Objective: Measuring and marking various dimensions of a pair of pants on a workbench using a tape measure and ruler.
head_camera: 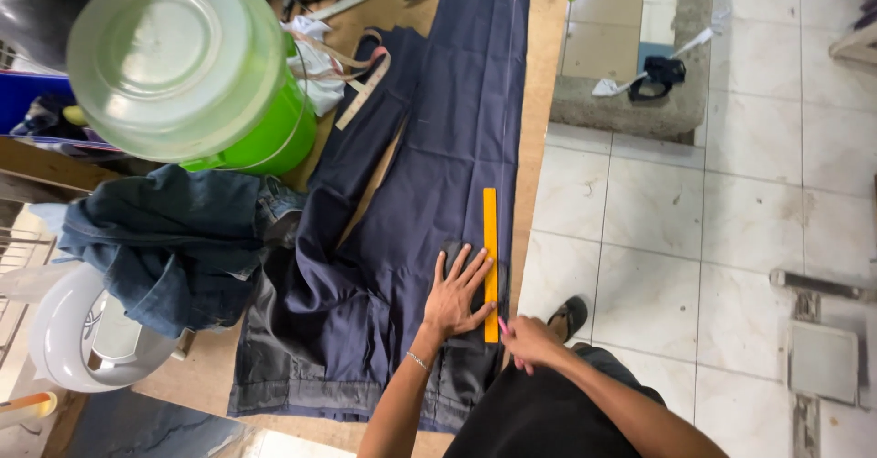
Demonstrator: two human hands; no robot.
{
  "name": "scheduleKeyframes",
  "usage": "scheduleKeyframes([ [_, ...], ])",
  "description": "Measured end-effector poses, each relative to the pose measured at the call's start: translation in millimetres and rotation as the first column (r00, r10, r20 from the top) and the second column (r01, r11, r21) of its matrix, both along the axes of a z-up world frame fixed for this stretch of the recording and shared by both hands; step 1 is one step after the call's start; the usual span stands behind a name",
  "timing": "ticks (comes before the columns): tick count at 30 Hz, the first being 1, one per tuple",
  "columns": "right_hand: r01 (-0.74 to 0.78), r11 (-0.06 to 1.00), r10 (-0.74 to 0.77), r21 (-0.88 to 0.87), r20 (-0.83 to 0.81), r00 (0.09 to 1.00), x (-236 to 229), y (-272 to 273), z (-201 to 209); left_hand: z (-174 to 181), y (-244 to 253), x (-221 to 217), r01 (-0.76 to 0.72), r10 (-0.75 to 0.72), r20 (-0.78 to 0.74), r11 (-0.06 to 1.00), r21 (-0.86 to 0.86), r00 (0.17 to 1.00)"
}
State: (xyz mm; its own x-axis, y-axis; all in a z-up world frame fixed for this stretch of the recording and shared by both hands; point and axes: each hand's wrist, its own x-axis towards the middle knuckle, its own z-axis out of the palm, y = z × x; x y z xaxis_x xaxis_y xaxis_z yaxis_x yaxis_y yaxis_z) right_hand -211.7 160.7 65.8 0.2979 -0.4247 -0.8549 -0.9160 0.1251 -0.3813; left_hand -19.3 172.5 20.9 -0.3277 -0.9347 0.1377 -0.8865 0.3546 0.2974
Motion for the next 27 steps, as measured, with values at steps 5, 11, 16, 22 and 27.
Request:
scheduleKeyframes([
  [5, 0.231, 0.958, -0.197, -0.17, 0.197, 0.96, -21.7, -37.1, -83.1, -12.9, -3.7, -19.8, -0.125, 0.125, -0.115, 0.992, 0.012, 0.985],
  [11, 0.037, 0.849, -0.071, -0.526, -0.044, 0.997, -8.0, -59.4, -66.0, -15.0, -17.9, -52.1, -0.363, 0.363, -0.268, 0.93, 0.051, 0.892],
  [16, -0.001, 0.702, -0.051, -0.712, -0.052, 0.997, -22.2, -117.2, -87.4, -27.1, -32.5, -73.5, -0.614, 0.596, -0.311, 0.788, 0.048, 0.74],
  [22, 0.269, 0.85, -0.187, -0.452, 0.219, 0.958, -28.0, -235.9, -89.5, -40.8, -93.4, -92.4, -0.724, 0.724, -0.026, 0.687, -0.064, 0.689],
  [27, 0.341, 0.853, -0.151, -0.395, 0.439, 0.886, -37.3, -316.6, -84.9, -42.7, -169.2, -103.1, -0.786, 0.786, -0.044, 0.611, -0.093, 0.616],
])
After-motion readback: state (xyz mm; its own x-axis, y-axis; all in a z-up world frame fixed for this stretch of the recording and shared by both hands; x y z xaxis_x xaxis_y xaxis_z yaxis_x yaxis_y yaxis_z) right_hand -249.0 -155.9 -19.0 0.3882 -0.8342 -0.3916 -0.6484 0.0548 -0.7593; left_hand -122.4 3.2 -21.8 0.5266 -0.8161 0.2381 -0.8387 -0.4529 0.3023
